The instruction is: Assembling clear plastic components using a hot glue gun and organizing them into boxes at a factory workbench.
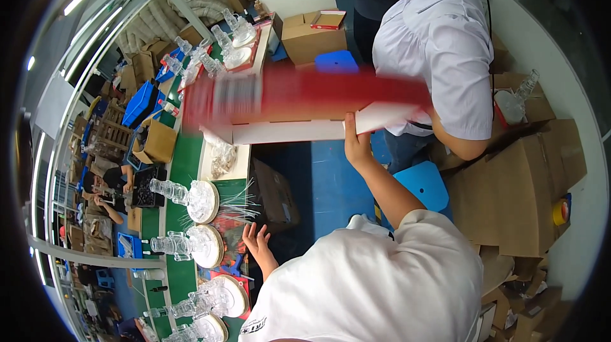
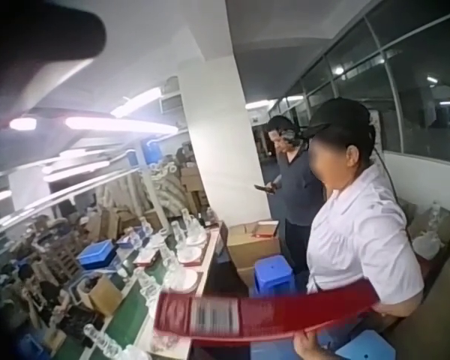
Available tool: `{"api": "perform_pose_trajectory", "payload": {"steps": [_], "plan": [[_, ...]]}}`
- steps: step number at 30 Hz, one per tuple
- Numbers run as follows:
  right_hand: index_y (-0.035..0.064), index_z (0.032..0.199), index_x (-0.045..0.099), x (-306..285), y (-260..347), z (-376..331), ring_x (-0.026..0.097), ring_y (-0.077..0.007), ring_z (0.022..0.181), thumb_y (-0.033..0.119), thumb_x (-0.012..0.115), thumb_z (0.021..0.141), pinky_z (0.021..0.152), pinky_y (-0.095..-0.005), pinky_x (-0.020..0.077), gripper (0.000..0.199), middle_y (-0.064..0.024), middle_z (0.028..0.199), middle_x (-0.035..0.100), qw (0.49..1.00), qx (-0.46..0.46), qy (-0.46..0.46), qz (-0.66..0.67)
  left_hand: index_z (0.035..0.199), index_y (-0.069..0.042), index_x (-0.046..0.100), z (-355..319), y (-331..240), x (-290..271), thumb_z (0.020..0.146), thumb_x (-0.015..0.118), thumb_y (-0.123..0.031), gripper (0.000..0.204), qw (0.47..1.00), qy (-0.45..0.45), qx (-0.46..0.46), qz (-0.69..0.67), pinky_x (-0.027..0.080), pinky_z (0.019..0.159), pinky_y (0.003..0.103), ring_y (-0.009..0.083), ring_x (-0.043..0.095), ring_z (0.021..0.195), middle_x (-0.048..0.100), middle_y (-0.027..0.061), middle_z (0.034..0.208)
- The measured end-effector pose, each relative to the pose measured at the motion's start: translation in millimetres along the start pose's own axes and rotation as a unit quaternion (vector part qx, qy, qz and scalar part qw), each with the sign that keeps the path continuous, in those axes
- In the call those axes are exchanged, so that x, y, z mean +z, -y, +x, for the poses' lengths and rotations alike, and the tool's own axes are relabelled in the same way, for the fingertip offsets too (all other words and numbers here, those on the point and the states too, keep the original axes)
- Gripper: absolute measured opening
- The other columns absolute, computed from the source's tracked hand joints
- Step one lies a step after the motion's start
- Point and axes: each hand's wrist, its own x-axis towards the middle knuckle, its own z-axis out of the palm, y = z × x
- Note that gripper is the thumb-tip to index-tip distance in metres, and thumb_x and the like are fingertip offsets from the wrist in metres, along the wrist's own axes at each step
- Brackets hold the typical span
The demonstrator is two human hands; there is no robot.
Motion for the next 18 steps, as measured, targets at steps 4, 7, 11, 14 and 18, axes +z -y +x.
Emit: {"api": "perform_pose_trajectory", "payload": {"steps": [4,7,11,14,18], "plan": [[0.0027,0.098,0.056,5,-26,5,0.057,-0.0128,0.061,0.032,0.047,0.094,0.048,-0.0261,0.0433,0.031,-0.0080,0.079,0.060,0.991,-0.067,0.073,0.087,0.133,-0.005,0.030,-1,2,-3,0.093,0.045,-0.011,0.043,1.000,-0.004,0.000,-0.002,0.044,0.084,0.030,0.0226,0.055,0.106,0.040,0.0150,0.132],[0.0034,0.103,0.056,6,-1,-10,0.062,-0.0130,0.061,0.035,0.043,0.095,0.042,-0.0226,0.0407,0.035,-0.0098,0.088,0.065,0.986,0.103,0.035,-0.128,0.133,-0.005,0.030,-2,2,-3,0.093,0.045,-0.011,0.043,1.000,-0.002,0.000,-0.005,0.044,0.084,0.029,0.0227,0.055,0.106,0.040,0.0151,0.132],[0.0069,0.103,0.057,6,-39,-43,0.053,-0.0110,0.052,0.030,0.047,0.091,0.039,-0.0210,0.0379,0.028,-0.0109,0.083,0.065,0.816,0.542,0.197,0.032,0.132,-0.005,0.031,-5,2,-4,0.093,0.045,-0.011,0.042,1.000,0.000,0.001,-0.007,0.044,0.083,0.029,0.0228,0.056,0.105,0.041,0.0152,0.131],[0.0067,0.103,0.057,0,-69,-78,0.054,-0.0114,0.053,0.025,0.046,0.091,0.040,-0.0205,0.0409,0.025,-0.0104,0.085,0.065,0.691,0.688,0.145,0.165,0.132,-0.005,0.031,-4,2,-5,0.093,0.044,-0.011,0.042,1.000,-0.002,0.003,-0.008,0.044,0.083,0.029,0.0229,0.056,0.105,0.041,0.0153,0.131],[0.0049,0.107,0.055,8,-56,-91,0.055,-0.0117,0.055,0.025,0.044,0.091,0.046,-0.0208,0.0458,0.028,-0.0116,0.090,0.065,0.518,0.790,0.051,0.325,0.132,-0.005,0.032,-6,3,-11,0.093,0.044,-0.011,0.041,1.000,-0.008,0.002,-0.011,0.044,0.082,0.029,0.0229,0.056,0.104,0.041,0.0151,0.131]]}}
